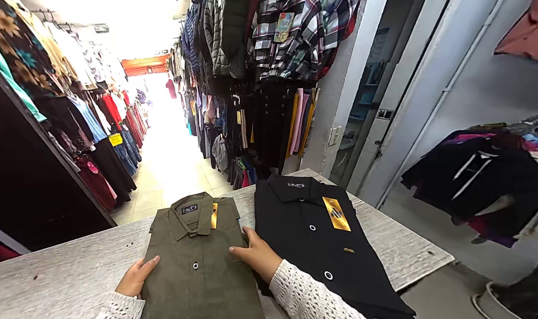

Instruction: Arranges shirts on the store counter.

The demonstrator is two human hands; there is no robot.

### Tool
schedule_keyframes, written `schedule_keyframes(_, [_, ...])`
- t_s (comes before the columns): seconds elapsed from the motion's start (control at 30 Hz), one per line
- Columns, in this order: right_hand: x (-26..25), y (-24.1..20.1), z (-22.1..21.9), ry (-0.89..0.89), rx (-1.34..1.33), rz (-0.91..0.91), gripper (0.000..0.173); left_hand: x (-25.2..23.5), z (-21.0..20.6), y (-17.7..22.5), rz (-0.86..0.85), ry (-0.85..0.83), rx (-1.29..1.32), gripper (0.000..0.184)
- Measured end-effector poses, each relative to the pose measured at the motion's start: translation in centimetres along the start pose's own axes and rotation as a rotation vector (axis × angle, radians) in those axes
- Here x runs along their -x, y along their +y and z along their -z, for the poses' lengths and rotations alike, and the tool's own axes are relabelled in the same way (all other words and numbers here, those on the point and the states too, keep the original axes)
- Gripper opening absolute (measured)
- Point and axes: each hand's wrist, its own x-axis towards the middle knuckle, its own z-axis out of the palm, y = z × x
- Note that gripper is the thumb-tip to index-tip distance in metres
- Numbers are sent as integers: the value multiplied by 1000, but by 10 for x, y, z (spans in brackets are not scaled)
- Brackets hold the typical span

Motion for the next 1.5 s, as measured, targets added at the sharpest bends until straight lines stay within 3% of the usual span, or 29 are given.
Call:
schedule_keyframes(0.07, [8,3,-7,-5,-313,-65,81,1,4,1,11,-36,83,23])
schedule_keyframes(0.2, [29,-1,-16,-111,-571,-73,41,15,5,4,-62,-105,110,25])
schedule_keyframes(0.3, [40,-5,3,-156,-561,25,40,25,-3,15,-218,-83,124,22])
schedule_keyframes(0.43, [59,-14,55,-46,-527,243,40,23,-20,35,-420,-268,159,21])
schedule_keyframes(0.57, [78,-23,126,81,-465,470,38,42,-96,88,-450,-362,133,26])
schedule_keyframes(0.7, [85,-27,191,268,-487,465,36,42,-181,117,-463,-475,109,28])
schedule_keyframes(0.8, [65,19,220,444,-369,327,36,16,-234,87,-365,-586,37,44])
schedule_keyframes(0.9, [45,90,232,512,-172,116,33,-13,-263,29,-185,-598,-74,39])
schedule_keyframes(1.03, [51,108,227,518,-170,92,24,-15,-256,10,-108,-593,27,19])
schedule_keyframes(1.17, [51,106,222,468,-421,241,7,-5,-251,15,-171,-575,47,15])
schedule_keyframes(1.37, [55,107,221,504,-536,299,13,4,-253,16,-143,-596,97,14])
schedule_keyframes(1.43, [56,106,219,584,-491,260,13,9,-251,12,-166,-613,90,25])
schedule_keyframes(1.5, [66,113,217,668,-295,186,35,13,-242,8,-227,-603,43,44])
